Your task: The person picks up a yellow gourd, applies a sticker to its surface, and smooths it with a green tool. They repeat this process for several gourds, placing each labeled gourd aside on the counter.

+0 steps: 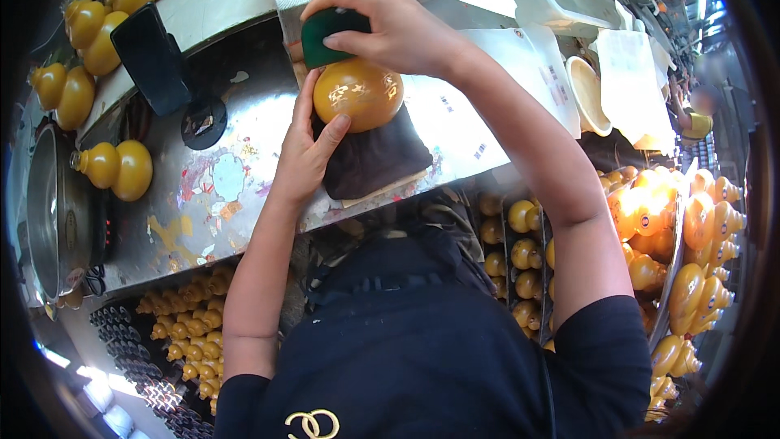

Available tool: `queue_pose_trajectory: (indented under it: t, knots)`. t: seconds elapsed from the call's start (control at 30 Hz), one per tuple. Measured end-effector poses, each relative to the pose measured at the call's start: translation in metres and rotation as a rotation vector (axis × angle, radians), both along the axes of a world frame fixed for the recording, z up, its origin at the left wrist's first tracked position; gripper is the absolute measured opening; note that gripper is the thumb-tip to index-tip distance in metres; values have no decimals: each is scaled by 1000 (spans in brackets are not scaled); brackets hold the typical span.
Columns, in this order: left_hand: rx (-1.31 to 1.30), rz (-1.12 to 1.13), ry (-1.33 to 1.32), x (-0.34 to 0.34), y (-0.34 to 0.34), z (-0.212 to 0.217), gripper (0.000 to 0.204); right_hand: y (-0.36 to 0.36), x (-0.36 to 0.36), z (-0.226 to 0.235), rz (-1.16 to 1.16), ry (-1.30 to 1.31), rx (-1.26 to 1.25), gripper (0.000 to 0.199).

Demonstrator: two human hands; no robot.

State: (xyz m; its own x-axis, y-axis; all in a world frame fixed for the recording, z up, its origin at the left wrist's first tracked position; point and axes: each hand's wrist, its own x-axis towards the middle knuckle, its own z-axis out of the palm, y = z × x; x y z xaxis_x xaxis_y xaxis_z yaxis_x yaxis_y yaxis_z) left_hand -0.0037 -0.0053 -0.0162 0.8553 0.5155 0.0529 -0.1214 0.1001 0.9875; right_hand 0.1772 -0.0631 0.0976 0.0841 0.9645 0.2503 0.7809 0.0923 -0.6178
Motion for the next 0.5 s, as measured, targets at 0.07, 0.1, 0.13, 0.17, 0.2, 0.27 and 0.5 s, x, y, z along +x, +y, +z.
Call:
queue_pose_trajectory:
  t: [0.07, 0.1, 0.13, 0.17, 0.2, 0.27, 0.5]
  knots:
    - [-4, 3, -18, 1, 0, -4, 80, -14, 9, 2, 36, 132, 73, 33]
    - [-12, -6, -28, 1, -1, -3, 79, -25, 10, 3, 97, 250, 33, 34]
    - [-19, -14, -38, 2, -1, -1, 78, -34, 9, 4, 158, 368, -7, 35]
    - [-20, -28, -43, 3, -2, 2, 78, -38, 8, -4, 97, 285, 4, 36]
    - [-18, -27, -33, 2, -2, 3, 78, -41, 9, -14, 36, 201, 14, 37]
    - [-10, -27, -16, 1, -2, 5, 77, -38, 11, -19, -67, 222, 44, 36]
    - [150, 176, -25, 26, -6, 27, 67, -58, -17, -32, -402, 313, 463, 47]
